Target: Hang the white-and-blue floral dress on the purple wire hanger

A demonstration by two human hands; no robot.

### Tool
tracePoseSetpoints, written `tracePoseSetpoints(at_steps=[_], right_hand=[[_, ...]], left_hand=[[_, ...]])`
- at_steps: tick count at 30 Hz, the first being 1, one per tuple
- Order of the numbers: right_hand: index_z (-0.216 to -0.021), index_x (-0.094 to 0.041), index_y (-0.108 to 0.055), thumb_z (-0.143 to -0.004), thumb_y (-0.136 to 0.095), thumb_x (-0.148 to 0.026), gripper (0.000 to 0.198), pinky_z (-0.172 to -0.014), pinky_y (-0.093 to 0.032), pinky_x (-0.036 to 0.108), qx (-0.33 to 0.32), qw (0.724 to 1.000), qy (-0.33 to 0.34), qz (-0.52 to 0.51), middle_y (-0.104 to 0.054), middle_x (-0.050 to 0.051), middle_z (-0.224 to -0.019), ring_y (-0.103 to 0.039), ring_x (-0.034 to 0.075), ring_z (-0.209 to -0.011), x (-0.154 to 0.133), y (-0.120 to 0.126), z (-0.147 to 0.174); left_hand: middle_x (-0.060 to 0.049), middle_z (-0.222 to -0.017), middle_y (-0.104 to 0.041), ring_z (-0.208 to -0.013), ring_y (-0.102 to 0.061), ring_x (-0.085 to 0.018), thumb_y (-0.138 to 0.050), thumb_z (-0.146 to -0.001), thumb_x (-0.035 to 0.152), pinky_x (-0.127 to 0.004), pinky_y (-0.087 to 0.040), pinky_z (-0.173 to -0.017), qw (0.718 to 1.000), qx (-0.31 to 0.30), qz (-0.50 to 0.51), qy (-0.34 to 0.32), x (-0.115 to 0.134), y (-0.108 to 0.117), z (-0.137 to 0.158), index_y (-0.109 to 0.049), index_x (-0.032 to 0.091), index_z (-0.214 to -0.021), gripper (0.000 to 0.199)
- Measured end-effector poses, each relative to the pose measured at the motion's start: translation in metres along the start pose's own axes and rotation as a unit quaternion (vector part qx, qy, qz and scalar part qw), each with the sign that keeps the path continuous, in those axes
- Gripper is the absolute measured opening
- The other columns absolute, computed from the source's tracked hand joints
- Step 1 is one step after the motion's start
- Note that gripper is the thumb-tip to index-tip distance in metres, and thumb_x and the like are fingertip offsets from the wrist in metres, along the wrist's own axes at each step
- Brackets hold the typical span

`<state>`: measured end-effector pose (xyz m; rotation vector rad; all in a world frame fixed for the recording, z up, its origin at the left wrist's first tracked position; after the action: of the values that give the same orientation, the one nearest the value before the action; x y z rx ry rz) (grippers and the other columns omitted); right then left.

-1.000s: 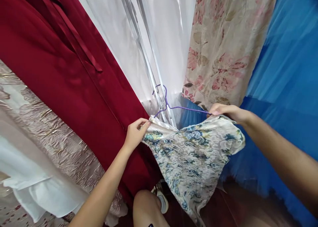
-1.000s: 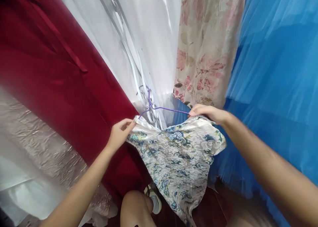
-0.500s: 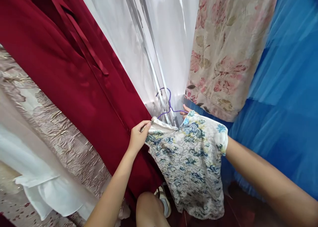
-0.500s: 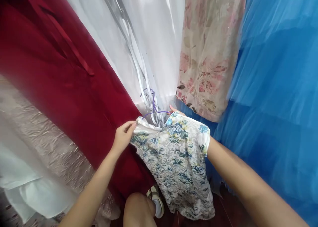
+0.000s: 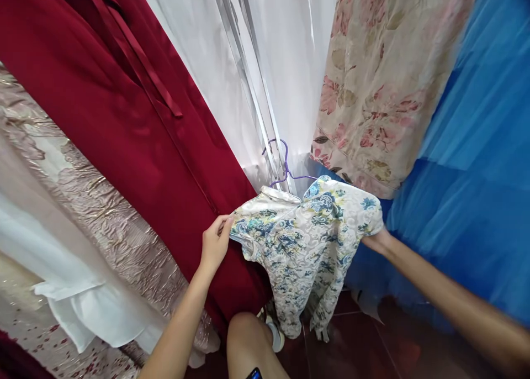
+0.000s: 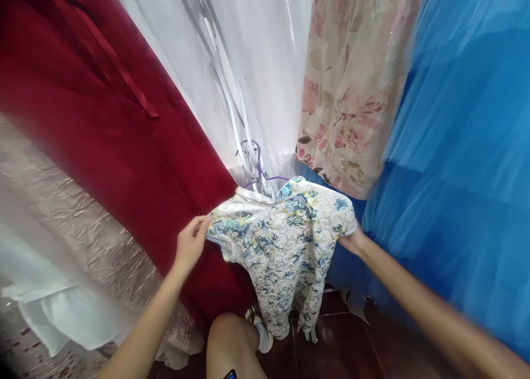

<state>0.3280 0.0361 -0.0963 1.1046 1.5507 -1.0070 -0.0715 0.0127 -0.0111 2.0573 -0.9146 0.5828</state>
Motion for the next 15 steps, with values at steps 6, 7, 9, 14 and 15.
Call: tracePoseSetpoints(at_steps=[6, 7, 9, 14, 15], right_hand=[[-0.106, -0.022, -0.074, -0.086, -0.053, -0.072, 0.057, -0.078, -0.06, 0.036, 0.163, 0.976, 0.024, -0.142, -0.079, 0.01, -0.098, -0.072, 0.029, -0.098, -0.001, 0.048, 0.012], [-0.104, -0.022, -0.074, -0.085, -0.06, -0.068, 0.052, -0.079, -0.06, 0.035, 0.175, 0.976, 0.03, -0.123, -0.079, 0.009, -0.096, -0.073, 0.029, -0.098, -0.004, 0.048, 0.013], [-0.099, -0.021, -0.075, -0.081, -0.068, -0.062, 0.045, -0.079, -0.06, 0.033, 0.188, 0.977, 0.055, -0.078, -0.08, 0.007, -0.091, -0.073, 0.028, -0.096, -0.015, 0.045, 0.014], [-0.1, -0.021, -0.074, -0.078, -0.071, -0.064, 0.049, -0.073, -0.061, 0.032, 0.237, 0.959, 0.118, -0.101, -0.08, 0.006, -0.085, -0.074, 0.027, -0.092, -0.054, 0.046, 0.008], [-0.102, -0.02, -0.073, -0.079, -0.069, -0.065, 0.051, -0.073, -0.06, 0.032, 0.251, 0.953, 0.124, -0.116, -0.08, 0.007, -0.086, -0.074, 0.027, -0.092, -0.062, 0.049, 0.006]], left_hand=[[-0.008, -0.096, -0.073, -0.087, -0.066, -0.021, -0.066, -0.085, 0.046, -0.027, -0.05, -0.076, 0.978, 0.099, 0.164, 0.086, -0.019, -0.016, 0.019, -0.073, 0.014, -0.101, 0.036], [-0.008, -0.093, -0.073, -0.082, -0.065, -0.02, -0.069, -0.083, 0.048, -0.026, -0.05, -0.072, 0.965, 0.113, 0.213, 0.105, -0.025, -0.022, 0.02, -0.073, 0.014, -0.098, 0.038], [-0.005, -0.085, -0.071, -0.074, -0.062, -0.017, -0.071, -0.08, 0.05, -0.024, -0.049, -0.065, 0.944, 0.128, 0.276, 0.124, -0.03, -0.032, 0.022, -0.072, 0.014, -0.093, 0.039], [-0.003, -0.086, -0.071, -0.076, -0.062, -0.014, -0.078, -0.077, 0.045, -0.021, -0.05, -0.069, 0.906, 0.152, 0.375, 0.124, -0.008, -0.035, 0.024, -0.072, 0.015, -0.092, 0.035], [-0.003, -0.088, -0.072, -0.078, -0.062, -0.014, -0.079, -0.076, 0.044, -0.022, -0.051, -0.071, 0.899, 0.151, 0.392, 0.122, 0.002, -0.034, 0.023, -0.073, 0.015, -0.092, 0.034]])
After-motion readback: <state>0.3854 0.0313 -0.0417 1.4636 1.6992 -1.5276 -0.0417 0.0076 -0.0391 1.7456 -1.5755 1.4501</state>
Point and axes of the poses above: each hand's wrist, its own z-axis away from the middle knuckle, its own y-axis out of the back of the hand, x = y × z, the point moved 6 cm from there along -z, towards the middle knuckle
